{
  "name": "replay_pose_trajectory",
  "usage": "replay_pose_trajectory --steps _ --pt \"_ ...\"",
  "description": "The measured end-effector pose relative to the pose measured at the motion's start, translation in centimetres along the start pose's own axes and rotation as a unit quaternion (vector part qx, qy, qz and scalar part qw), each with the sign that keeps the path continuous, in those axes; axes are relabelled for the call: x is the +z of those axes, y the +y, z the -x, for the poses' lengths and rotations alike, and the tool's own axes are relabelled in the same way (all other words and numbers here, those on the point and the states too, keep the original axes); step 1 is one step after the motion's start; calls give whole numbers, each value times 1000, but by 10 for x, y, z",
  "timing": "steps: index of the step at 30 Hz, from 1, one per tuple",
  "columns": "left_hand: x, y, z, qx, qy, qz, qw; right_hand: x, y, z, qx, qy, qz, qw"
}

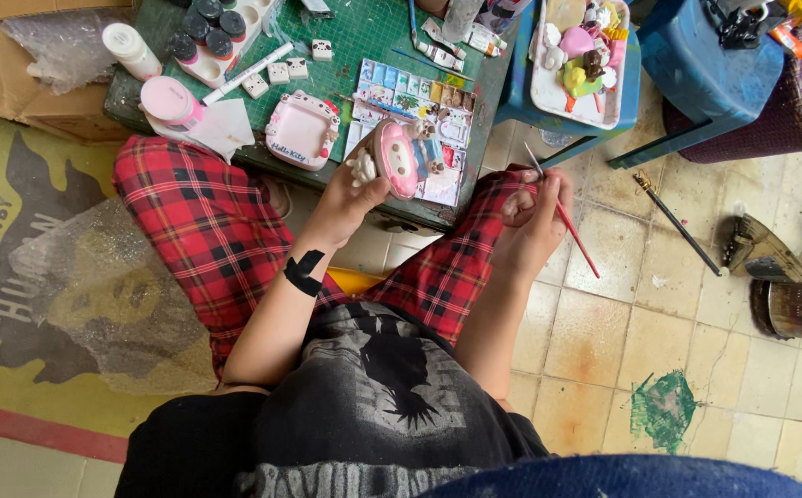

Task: The person paints a small ceramic figurine shaped like a cupcake using a fine brush. They repeatedly dip the brush into a water cup and apply paint to the figurine's details, rotating it to reach different sides. The person also handles a paint bottle and a paper towel during the process.

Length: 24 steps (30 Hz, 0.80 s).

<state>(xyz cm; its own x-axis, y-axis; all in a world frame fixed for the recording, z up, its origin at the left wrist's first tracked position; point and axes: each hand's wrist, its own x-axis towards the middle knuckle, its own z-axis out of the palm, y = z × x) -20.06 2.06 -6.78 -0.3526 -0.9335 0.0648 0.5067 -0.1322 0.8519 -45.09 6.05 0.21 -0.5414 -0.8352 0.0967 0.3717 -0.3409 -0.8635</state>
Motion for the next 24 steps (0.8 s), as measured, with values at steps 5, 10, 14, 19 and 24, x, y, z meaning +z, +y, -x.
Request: replay_pose_trajectory --steps 5,10,14,19,24 --pt "-13 -13 -3 -50 43 66 996 -1 10 0 19 18 16 1000" --pt "-20 9 -6 40 17 84 995 4 17 4 10 -17 67 998" --pt "-28 36 -4 72 39 26 996 13 30 12 39 -78 69 994" --pt "-33 51 -1 69 59 19 996 22 42 17 54 -108 72 990" --pt "-34 58 0 108 50 -32 992 21 45 14 59 -99 90 989"
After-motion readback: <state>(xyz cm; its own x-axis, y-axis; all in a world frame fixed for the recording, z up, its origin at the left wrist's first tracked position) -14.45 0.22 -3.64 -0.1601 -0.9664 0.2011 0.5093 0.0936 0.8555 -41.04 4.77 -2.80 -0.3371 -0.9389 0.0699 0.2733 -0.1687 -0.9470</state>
